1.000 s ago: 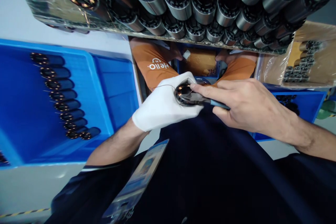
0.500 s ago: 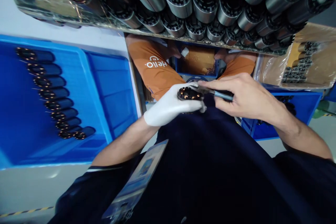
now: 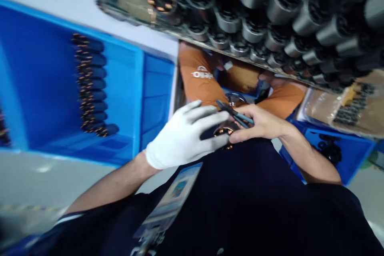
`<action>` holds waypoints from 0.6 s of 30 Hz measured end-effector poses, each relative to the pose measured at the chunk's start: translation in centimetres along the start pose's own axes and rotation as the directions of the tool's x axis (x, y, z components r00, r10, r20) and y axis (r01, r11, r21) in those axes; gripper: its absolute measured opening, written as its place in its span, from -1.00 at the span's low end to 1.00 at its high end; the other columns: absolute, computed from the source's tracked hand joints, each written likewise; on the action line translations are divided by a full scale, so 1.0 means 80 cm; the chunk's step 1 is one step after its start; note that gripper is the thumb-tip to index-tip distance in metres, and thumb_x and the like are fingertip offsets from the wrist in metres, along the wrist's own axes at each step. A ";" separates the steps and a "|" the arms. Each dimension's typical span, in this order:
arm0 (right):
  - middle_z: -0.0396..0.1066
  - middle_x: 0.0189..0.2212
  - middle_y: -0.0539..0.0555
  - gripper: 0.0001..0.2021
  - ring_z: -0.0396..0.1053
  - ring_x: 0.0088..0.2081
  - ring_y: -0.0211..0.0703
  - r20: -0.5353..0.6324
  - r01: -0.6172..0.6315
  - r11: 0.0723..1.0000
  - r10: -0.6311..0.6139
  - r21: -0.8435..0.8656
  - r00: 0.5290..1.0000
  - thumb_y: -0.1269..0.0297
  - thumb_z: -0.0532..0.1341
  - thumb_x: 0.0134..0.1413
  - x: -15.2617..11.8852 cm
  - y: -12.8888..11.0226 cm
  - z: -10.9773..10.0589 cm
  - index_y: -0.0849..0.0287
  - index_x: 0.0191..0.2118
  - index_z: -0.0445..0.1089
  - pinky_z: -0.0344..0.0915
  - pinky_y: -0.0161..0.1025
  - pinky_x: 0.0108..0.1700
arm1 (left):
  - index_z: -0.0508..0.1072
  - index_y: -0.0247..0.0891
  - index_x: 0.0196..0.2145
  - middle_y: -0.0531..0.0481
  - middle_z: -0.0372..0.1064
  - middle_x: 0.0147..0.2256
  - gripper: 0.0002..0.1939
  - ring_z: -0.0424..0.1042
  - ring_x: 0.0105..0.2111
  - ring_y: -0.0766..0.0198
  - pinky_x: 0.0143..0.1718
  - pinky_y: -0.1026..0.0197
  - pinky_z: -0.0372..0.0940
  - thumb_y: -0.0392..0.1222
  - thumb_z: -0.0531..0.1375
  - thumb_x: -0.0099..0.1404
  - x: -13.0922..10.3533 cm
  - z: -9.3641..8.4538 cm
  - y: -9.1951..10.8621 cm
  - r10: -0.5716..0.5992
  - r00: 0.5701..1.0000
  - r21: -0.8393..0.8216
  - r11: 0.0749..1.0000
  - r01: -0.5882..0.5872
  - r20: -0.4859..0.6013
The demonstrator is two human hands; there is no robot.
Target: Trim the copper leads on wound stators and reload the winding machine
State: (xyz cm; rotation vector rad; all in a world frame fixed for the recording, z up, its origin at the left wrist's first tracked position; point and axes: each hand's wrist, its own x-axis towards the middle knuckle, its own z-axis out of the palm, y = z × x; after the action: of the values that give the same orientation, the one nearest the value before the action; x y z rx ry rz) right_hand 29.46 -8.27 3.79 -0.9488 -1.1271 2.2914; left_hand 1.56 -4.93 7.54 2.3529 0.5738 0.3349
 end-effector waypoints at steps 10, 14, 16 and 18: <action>0.66 -0.25 0.12 -0.53 0.40 -0.41 -0.07 -0.203 -0.113 0.966 0.066 -0.232 0.977 -0.22 0.35 0.46 0.030 0.012 -0.016 -0.07 0.24 0.67 0.41 -0.14 -0.37 | 0.76 -0.07 -0.09 -0.14 0.66 0.14 -0.78 0.58 0.17 -0.07 0.30 -0.17 0.44 0.07 0.50 0.45 -0.201 -0.039 -0.106 -0.636 0.460 0.101 0.516 0.850 -0.620; 0.59 -0.32 0.11 -0.60 0.48 -0.32 0.02 -0.333 -0.161 0.944 0.058 -0.289 0.941 -0.26 0.33 0.46 0.021 0.022 -0.033 -0.09 0.05 0.68 0.44 -0.09 -0.33 | 0.77 -0.26 0.06 -0.32 0.54 0.26 -0.58 0.41 0.30 -0.23 0.33 -0.23 0.39 0.12 0.43 0.47 -0.295 -0.040 -0.181 -0.766 -0.055 -0.027 -0.049 0.998 -0.640; 0.60 -0.29 0.10 -0.64 0.46 -0.31 0.02 -0.341 -0.195 0.931 0.083 -0.310 0.936 -0.24 0.36 0.44 0.018 0.028 -0.037 -0.10 0.01 0.66 0.47 -0.08 -0.30 | 0.76 -0.33 0.11 -0.39 0.54 0.21 -0.47 0.41 0.23 -0.30 0.25 -0.28 0.41 0.17 0.38 0.47 -0.329 -0.037 -0.207 -0.779 -0.149 -0.041 -0.157 0.987 -0.609; 0.62 -0.27 0.09 -0.63 0.46 -0.31 0.00 -0.347 -0.219 0.913 0.093 -0.344 0.933 -0.25 0.38 0.42 0.017 0.033 -0.039 -0.09 0.01 0.65 0.48 -0.11 -0.29 | 0.76 -0.33 0.13 -0.40 0.57 0.16 -0.44 0.41 0.20 -0.34 0.20 -0.28 0.39 0.19 0.35 0.45 -0.353 -0.035 -0.226 -0.803 -0.206 -0.019 -0.236 0.972 -0.560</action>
State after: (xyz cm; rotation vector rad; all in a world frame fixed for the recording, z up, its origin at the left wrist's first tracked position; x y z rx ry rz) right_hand 30.60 -7.36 -0.28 -1.5538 -1.4107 1.9612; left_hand -29.64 -5.02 -4.90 1.2725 2.7484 -0.1840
